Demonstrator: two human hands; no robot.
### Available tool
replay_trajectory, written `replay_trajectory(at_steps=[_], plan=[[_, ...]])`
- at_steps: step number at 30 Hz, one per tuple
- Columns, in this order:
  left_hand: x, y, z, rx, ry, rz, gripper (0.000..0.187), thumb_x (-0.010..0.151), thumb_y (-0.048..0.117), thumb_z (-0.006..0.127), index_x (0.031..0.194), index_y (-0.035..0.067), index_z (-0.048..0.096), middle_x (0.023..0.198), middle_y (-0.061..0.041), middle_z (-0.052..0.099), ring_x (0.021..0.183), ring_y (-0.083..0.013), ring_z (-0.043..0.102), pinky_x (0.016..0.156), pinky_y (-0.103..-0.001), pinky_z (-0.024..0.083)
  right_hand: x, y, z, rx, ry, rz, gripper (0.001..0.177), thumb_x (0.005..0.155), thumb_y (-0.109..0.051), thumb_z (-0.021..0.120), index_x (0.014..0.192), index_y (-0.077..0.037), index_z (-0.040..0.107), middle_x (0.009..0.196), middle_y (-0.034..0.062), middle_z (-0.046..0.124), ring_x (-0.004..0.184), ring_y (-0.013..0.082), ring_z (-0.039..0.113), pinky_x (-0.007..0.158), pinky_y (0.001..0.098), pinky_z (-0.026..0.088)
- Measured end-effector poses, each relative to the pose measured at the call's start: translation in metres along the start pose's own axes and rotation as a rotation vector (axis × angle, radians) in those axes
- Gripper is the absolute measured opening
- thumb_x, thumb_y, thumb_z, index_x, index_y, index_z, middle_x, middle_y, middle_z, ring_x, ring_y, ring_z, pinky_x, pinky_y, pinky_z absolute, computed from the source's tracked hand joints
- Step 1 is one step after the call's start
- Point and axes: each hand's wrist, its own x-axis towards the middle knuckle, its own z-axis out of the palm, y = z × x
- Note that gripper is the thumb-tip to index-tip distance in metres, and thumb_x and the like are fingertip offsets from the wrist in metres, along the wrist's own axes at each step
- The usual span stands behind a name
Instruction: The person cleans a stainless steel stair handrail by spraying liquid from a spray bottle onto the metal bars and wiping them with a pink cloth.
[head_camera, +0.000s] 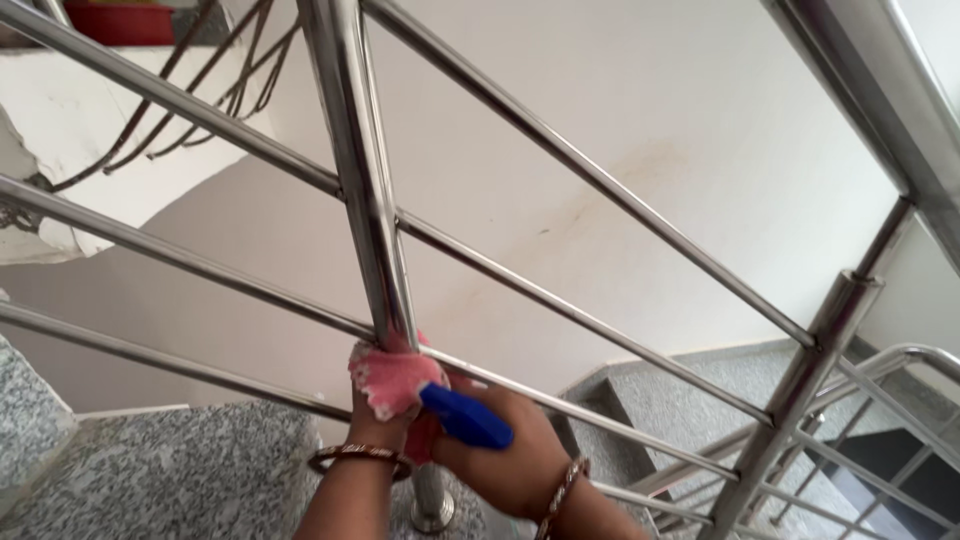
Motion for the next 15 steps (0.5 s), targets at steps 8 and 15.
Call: replay_trajectory(at_steps=[8, 15], plan=[[0.032, -0.042, -0.024, 0.176, -0.336, 1.171, 0.064, 0.046, 0.051, 0.098, 0.103, 0.034, 0.073, 0.106, -0.009, 0.073, 0.094, -0.0236, 0.070, 0.086, -0.038, 0.058, -0.004, 0.003, -0.004, -0.165, 0.003, -0.028, 0.020, 0.070, -0.029, 0.072, 0.081, -0.012, 0.074, 0.076, 0.0056, 0.074, 0.073, 0.0212, 0.075, 0.073, 0.0344, 0.058], [-0.004, -0.018, 0.002, -0.288, -0.207, -0.021, 0.047, 0.065, 0.024, 0.084, 0.104, 0.010, 0.063, 0.086, -0.010, 0.072, 0.081, -0.0257, 0.072, 0.075, -0.038, 0.061, -0.001, 0.005, -0.006, -0.141, 0.055, -0.036, 0.024, 0.069, -0.029, 0.073, 0.088, -0.014, 0.072, 0.075, 0.0060, 0.075, 0.071, 0.0196, 0.074, 0.070, 0.0342, 0.057]])
